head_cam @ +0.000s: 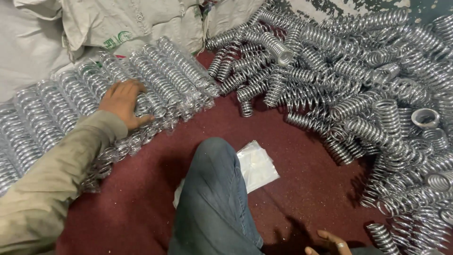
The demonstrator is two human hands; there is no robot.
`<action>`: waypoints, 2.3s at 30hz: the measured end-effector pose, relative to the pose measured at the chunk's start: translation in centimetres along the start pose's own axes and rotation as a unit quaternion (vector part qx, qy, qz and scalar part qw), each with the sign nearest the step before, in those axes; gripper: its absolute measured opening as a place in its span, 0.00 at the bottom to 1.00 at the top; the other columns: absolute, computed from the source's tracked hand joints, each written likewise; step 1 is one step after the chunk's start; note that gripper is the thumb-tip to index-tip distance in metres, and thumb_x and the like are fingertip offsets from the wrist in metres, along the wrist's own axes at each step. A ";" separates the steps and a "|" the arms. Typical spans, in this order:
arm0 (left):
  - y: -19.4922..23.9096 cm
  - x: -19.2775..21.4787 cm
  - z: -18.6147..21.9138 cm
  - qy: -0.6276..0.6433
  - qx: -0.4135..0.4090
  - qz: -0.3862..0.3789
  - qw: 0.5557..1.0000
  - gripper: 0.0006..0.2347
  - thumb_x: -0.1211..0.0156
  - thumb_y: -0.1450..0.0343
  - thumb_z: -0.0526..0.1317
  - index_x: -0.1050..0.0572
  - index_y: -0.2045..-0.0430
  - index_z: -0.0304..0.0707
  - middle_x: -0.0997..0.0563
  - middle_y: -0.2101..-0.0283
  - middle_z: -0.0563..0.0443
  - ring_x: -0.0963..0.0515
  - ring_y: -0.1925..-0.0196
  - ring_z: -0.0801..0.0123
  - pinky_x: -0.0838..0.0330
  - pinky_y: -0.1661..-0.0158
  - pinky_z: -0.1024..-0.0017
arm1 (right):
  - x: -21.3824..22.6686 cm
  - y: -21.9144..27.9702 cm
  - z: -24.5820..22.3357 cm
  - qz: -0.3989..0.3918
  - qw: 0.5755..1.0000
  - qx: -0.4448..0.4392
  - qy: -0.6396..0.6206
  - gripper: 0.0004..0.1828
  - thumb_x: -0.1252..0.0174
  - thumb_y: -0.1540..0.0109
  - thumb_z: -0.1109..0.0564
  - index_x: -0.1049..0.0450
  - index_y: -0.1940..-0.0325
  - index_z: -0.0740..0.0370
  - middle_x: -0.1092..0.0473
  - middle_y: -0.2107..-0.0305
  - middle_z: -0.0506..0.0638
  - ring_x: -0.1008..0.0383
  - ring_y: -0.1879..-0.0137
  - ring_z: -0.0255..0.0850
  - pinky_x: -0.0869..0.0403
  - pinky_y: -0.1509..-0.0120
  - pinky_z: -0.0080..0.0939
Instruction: The person sits on the floor and places individual metal springs into clear plastic bags, one at a time, and stacks the filled bags to their left.
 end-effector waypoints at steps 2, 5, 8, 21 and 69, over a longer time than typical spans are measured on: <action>-0.1 -0.8 0.0 0.005 0.027 -0.013 1.000 0.30 0.32 0.39 0.59 0.31 0.46 0.46 0.28 0.38 0.49 0.33 0.31 0.58 0.56 0.26 0.51 | 0.9 -0.1 -2.1 0.041 0.997 0.065 0.010 0.37 0.25 0.54 0.67 0.25 0.40 0.63 0.22 0.48 0.57 0.18 0.43 0.46 0.19 0.46 0.45; -0.1 -0.9 -0.1 -0.028 0.036 -0.029 0.999 0.28 0.37 0.36 0.61 0.29 0.48 0.45 0.26 0.38 0.47 0.32 0.30 0.58 0.56 0.26 0.49 | 4.8 -2.5 -4.8 0.193 0.976 0.096 0.026 0.23 0.24 0.48 0.62 0.19 0.49 0.60 0.27 0.67 0.54 0.27 0.61 0.39 0.26 0.48 0.35; -0.4 -3.3 -1.2 -0.053 0.031 -0.008 0.998 0.29 0.36 0.38 0.63 0.28 0.48 0.49 0.24 0.40 0.46 0.30 0.31 0.52 0.52 0.27 0.50 | 10.7 -6.5 -3.6 0.301 0.867 0.182 0.354 0.39 0.34 0.45 0.34 0.23 0.37 0.60 0.32 0.42 0.64 0.32 0.35 0.62 0.36 0.28 0.58; -1.8 -3.1 17.7 -0.055 -0.042 0.039 0.997 0.21 0.48 0.35 0.68 0.22 0.59 0.65 0.19 0.49 0.59 0.23 0.38 0.59 0.35 0.40 0.57 | 14.8 -7.9 -13.3 0.255 0.933 0.019 0.254 0.45 0.31 0.46 0.23 0.32 0.50 0.66 0.28 0.60 0.66 0.28 0.53 0.61 0.30 0.50 0.63; 8.3 6.6 40.3 0.734 -0.034 -0.072 0.675 0.14 0.41 0.27 0.47 0.14 0.70 0.36 0.21 0.81 0.57 0.31 0.84 0.80 0.37 0.81 0.79 | 2.7 6.7 -21.7 0.134 0.914 0.354 -0.143 0.13 0.50 0.31 0.50 0.28 0.58 0.62 0.31 0.66 0.49 0.31 0.58 0.38 0.30 0.50 0.38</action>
Point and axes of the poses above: each hand's wrist, its own y-axis away from the middle knuckle, its own x-axis out of the back of the hand, z = x × y, the point moved 3 cm from there along -y, towards the middle knuckle
